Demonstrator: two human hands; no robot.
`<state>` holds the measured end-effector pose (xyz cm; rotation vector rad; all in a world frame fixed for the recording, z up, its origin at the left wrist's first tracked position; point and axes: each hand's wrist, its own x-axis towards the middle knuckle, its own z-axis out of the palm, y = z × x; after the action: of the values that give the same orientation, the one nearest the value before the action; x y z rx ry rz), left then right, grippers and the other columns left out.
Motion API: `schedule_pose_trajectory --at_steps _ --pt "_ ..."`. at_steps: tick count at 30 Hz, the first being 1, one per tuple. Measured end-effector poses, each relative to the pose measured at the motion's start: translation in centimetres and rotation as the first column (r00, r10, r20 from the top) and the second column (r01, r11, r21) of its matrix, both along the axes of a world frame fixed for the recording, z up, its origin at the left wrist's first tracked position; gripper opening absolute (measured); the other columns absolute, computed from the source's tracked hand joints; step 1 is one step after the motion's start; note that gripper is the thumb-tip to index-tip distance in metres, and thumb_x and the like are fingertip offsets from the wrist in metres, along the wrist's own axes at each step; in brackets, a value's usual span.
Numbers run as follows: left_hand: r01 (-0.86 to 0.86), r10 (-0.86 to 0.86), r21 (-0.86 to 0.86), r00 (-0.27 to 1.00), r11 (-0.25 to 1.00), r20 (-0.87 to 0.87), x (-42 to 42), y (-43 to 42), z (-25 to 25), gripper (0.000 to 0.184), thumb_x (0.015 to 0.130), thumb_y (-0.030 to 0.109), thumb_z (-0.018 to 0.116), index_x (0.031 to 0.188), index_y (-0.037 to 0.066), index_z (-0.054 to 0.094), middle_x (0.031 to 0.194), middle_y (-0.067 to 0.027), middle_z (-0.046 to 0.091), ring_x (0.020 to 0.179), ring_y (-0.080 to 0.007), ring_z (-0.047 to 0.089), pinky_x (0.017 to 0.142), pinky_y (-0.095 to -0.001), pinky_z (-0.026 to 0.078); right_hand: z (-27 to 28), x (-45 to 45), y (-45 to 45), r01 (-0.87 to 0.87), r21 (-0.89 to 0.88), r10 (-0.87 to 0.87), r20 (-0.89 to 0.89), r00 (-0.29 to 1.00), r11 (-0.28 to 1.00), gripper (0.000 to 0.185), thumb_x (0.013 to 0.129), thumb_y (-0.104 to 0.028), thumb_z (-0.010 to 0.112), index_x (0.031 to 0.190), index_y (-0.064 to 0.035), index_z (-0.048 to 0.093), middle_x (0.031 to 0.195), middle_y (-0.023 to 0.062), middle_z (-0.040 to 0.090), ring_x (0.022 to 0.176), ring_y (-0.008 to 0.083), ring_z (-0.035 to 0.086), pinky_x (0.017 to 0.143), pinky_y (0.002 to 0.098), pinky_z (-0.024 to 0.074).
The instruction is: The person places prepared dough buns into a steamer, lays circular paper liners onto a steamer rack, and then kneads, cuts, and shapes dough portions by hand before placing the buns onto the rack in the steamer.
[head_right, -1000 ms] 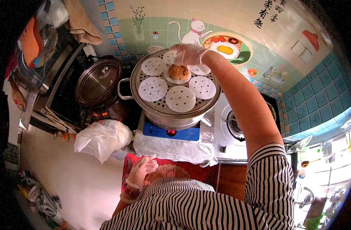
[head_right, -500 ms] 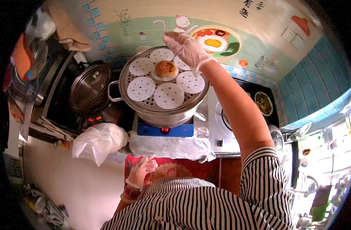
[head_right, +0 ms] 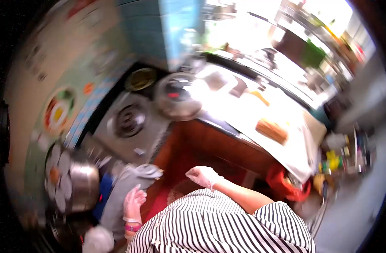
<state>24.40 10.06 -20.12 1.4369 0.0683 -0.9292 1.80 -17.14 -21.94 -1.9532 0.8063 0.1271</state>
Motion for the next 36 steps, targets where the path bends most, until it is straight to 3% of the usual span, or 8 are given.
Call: schedule_pose_trajectory --at_steps 4,9,12,18,23,26,30,36 --pt "0.437 -0.438 0.039 0.889 0.899 0.133 -1.3 -10.3 -0.4 0.045 0.099 0.025 0.07 0.135 0.001 0.059 0.111 -0.0068 0.069 0.092 -0.0125 0.066 0.085 -0.0255 0.053 -1.1 -16.4 -4.0 0.396 -0.263 -0.403 0.028 0.915 0.88 0.024 0.094 -0.027 0.064 0.109 -0.0143 0.077 0.11 0.0106 0.075 0.105 0.0288 0.071 0.094 0.0392 0.0556" --pt "0.8 -0.644 0.174 0.309 0.574 0.7 -14.4 -27.8 2.0 0.06 0.093 0.021 0.076 0.143 -0.001 0.052 0.148 -0.0142 0.056 0.129 -0.0264 0.058 0.108 -0.0367 0.047 -1.4 -32.1 -11.3 0.605 -0.52 -0.689 0.043 0.723 0.603 0.052 0.084 -0.03 0.077 0.131 -0.0128 0.064 0.124 0.0151 0.065 0.117 0.0337 0.061 0.102 0.0439 0.0502" --pt "0.766 -0.406 0.438 -0.253 0.47 0.878 -23.1 -37.4 2.1 0.084 0.083 0.031 0.084 0.151 0.003 0.044 0.152 -0.017 0.051 0.138 -0.0383 0.05 0.112 -0.0435 0.043 -1.0 -37.4 -16.7 0.439 -0.739 -0.624 0.033 0.781 0.511 0.084 0.076 -0.03 0.085 0.147 -0.008 0.047 0.147 0.0186 0.051 0.135 0.0357 0.049 0.115 0.0433 0.0396" --pt "0.423 -0.493 0.842 -0.682 0.335 0.54 -33.6 -53.0 -0.6 0.125 0.065 0.052 0.091 0.16 0.006 0.024 0.161 -0.0165 0.036 0.152 -0.0394 0.028 0.122 -0.0525 0.027 2.0 -38.2 -29.5 0.304 -0.721 -0.505 -0.073 0.86 0.623 0.109 0.065 -0.039 0.092 0.153 -0.0048 0.037 0.156 0.0197 0.042 0.146 0.0336 0.038 0.123 0.0418 0.0285" --pt "0.453 -0.419 0.851 -0.74 0.266 0.525 -36.8 -61.2 -2.6 0.128 0.057 0.057 0.093 0.157 0.007 0.031 0.154 -0.0183 0.044 0.148 -0.0394 0.034 0.119 -0.054 0.03 0.5 -36.0 -35.6 0.129 -0.393 -0.291 -0.387 0.875 0.91 0.112 0.058 -0.043 0.094 0.149 -0.0021 0.044 0.151 0.0214 0.046 0.141 0.0343 0.044 0.118 0.0412 0.0371" --pt "0.512 -0.611 0.85 -0.714 -0.122 0.343 -36.7 -61.8 -4.1 0.113 0.065 0.053 0.09 0.155 0.012 0.036 0.144 -0.0155 0.051 0.14 -0.0337 0.043 0.118 -0.0531 0.032 0.0 -35.2 -34.8 0.194 -0.342 -0.34 -0.446 0.828 0.92 0.103 0.062 -0.041 0.092 0.147 -0.0021 0.047 0.144 0.0214 0.051 0.134 0.0348 0.05 0.112 0.039 0.0431" --pt "0.672 -0.212 0.623 -0.594 0.401 0.776 -35.2 -56.4 -7.5 0.093 0.071 0.041 0.087 0.15 0.014 0.046 0.13 -0.0116 0.056 0.13 -0.032 0.051 0.117 -0.0527 0.032 -4.5 -36.6 -26.7 0.286 -0.758 -0.491 -0.051 0.87 0.586 0.087 0.075 -0.026 0.083 0.15 -0.0059 0.044 0.135 0.0165 0.052 0.13 0.032 0.049 0.113 0.0421 0.0415" --pt "0.684 -0.095 0.624 -0.642 0.378 0.761 -33.0 -54.9 -8.5 0.091 0.074 0.051 0.085 0.15 0.019 0.048 0.145 -0.0141 0.046 0.137 -0.0345 0.046 0.117 -0.0588 0.029 -2.5 -36.4 -23.4 0.334 -0.729 -0.524 -0.04 0.851 0.597 0.097 0.076 -0.037 0.083 0.157 -0.0176 0.034 0.143 0.0126 0.045 0.139 0.0308 0.041 0.12 0.0478 0.0312"
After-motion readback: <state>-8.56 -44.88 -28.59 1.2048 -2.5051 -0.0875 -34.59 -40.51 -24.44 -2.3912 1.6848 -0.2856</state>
